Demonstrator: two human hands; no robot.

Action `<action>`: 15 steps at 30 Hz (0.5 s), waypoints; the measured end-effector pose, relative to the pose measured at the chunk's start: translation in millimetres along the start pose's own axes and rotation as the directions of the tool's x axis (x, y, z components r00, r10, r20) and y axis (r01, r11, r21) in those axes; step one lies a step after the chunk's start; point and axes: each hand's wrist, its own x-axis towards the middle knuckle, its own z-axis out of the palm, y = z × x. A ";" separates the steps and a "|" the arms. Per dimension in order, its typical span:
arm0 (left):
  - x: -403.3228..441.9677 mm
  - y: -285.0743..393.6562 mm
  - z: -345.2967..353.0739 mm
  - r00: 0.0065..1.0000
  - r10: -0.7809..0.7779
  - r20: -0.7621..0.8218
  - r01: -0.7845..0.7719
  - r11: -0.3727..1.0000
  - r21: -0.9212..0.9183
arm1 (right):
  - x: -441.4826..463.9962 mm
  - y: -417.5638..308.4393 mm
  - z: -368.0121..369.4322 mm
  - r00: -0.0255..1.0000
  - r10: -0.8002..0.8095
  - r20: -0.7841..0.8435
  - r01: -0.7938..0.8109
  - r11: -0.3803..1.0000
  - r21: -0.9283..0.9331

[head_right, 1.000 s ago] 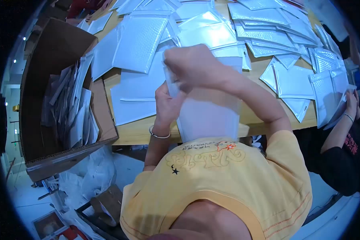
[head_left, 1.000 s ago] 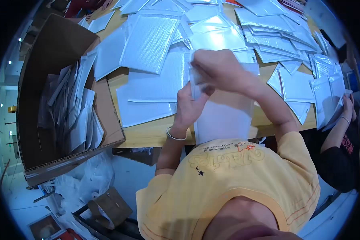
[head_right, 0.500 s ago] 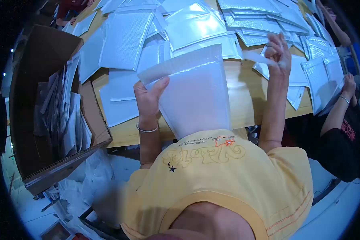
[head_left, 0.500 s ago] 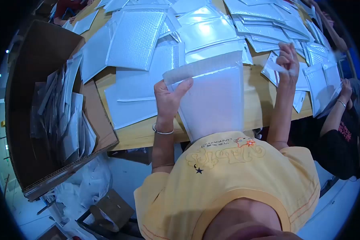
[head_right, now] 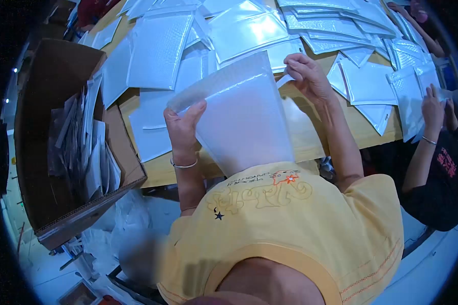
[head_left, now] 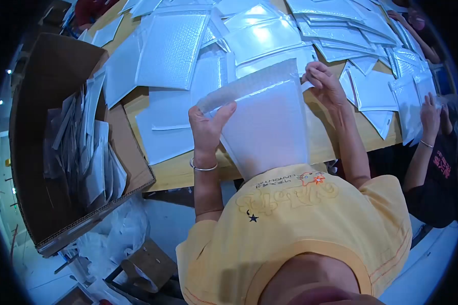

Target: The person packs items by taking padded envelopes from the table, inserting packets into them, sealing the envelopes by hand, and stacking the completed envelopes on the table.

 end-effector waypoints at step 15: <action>8.5 7.6 2.6 0.986 0.138 0.090 -0.150 0.977 0.152 | 6.3 0.8 42.8 0.922 -0.201 0.331 0.348 0.806 -0.478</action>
